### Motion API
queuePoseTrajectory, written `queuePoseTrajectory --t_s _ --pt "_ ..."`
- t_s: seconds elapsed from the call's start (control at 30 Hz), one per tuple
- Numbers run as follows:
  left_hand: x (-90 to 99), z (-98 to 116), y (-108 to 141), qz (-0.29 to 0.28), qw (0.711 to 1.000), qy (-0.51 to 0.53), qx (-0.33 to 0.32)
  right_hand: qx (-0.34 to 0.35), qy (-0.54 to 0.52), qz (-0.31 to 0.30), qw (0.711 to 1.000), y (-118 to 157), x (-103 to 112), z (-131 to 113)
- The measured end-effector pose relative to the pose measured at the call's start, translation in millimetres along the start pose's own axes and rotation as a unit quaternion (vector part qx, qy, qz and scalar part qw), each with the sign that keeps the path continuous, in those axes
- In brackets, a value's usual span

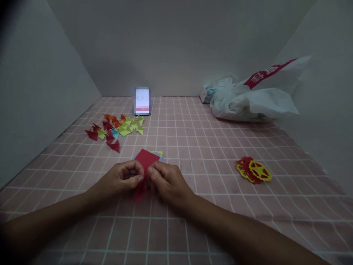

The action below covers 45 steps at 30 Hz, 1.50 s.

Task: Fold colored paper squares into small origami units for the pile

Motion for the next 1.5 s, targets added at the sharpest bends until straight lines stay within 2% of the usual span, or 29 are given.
queuePoseTrajectory --t_s 0.17,0.33,0.47,0.6,0.7,0.9,1.2,1.5 --pt "-0.1 -2.2 0.2 -0.008 1.000 0.012 0.004 0.033 0.044 -0.014 0.998 -3.2 0.4 -8.0" --pt "-4.5 -1.1 0.3 -0.030 0.999 0.042 -0.001 0.028 0.060 -0.016 0.998 -3.5 0.2 -5.9" --pt "-1.7 2.7 0.4 -0.022 0.998 0.046 -0.024 0.016 0.000 -0.010 1.000 -3.1 -1.1 -2.9" --pt "4.8 5.3 1.6 0.001 0.997 0.058 -0.045 -0.040 -0.113 0.010 0.993 -0.7 -5.4 7.9" --pt "4.8 5.9 2.1 0.002 0.997 0.061 -0.046 -0.073 -0.152 0.015 0.986 1.1 -8.6 14.6" --pt "6.4 8.4 3.5 0.014 0.997 0.048 -0.056 -0.092 -0.177 0.009 0.980 1.4 -10.2 15.8" --pt "6.4 5.2 2.9 0.009 0.997 0.031 -0.066 -0.095 -0.155 0.014 0.983 0.9 -9.5 18.1" --pt "11.2 16.9 8.0 0.072 0.991 -0.048 -0.106 -0.097 -0.180 0.012 0.979 1.0 -11.6 18.9"
Point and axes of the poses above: each hand's wrist, its own y-axis away from the middle knuckle, its own x-axis out of the back of the hand, z = x × y, the point moved 10 cm from there along -y, towards the middle knuckle, and after that the axes turned 11 degrees about x, right-handed, at the moved point
